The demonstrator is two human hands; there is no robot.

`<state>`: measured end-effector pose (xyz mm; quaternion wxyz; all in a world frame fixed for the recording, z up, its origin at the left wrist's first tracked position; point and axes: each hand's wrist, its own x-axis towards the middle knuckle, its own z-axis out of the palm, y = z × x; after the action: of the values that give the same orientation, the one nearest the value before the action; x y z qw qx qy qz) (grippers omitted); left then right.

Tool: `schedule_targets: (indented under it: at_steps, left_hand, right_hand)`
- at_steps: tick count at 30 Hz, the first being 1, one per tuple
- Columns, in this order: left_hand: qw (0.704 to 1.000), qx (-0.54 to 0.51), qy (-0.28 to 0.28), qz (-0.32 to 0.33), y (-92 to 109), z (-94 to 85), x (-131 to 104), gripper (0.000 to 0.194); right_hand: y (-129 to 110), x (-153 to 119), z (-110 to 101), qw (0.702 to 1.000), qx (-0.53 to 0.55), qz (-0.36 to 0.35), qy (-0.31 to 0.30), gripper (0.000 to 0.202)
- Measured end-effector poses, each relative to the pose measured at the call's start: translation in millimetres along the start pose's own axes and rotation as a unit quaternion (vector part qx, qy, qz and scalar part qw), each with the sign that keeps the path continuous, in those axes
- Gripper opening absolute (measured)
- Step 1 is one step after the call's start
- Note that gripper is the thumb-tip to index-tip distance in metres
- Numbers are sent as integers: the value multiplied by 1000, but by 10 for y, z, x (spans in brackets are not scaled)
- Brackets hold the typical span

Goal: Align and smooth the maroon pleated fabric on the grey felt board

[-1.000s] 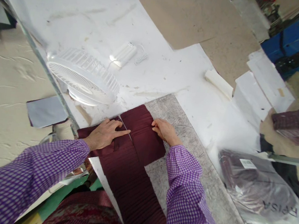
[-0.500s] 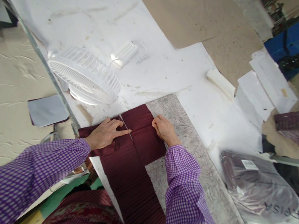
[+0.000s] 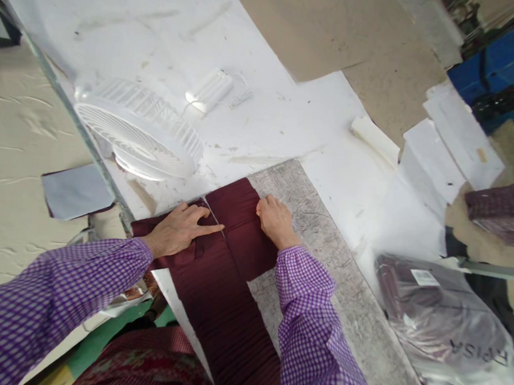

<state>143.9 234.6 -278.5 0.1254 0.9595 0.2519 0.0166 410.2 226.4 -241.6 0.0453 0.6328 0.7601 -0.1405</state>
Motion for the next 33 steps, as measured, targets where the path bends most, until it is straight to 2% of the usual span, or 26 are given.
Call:
schedule_targets:
  at_steps: [4, 9, 15, 19, 24, 29, 33]
  left_hand:
    - [1000, 1, 1, -2, -13, 31, -7, 69]
    - [1000, 1, 2, -3, -7, 33, -13, 68]
    - [1000, 3, 5, 0, 1, 19, -9, 67]
    - [1000, 7, 6, -2, -3, 9, -4, 67]
    - [1000, 6, 3, -4, -10, 28, -11, 67]
    - [1000, 5, 4, -3, -15, 48, -11, 65]
    - [1000, 3, 5, -3, -15, 37, -11, 67]
  right_hand:
    - [41, -71, -39, 999, 26, -24, 22, 13]
    - [142, -137, -31, 992, 69, -100, -26, 17]
    - [126, -54, -34, 989, 106, -83, -62, 7]
    - [143, -147, -69, 985, 157, -26, -66, 10]
    - [273, -556, -47, 963, 241, 98, -71, 34]
    - [282, -937, 56, 942, 266, 190, -72, 32]
    - [228, -1057, 197, 935, 263, 234, -48, 30]
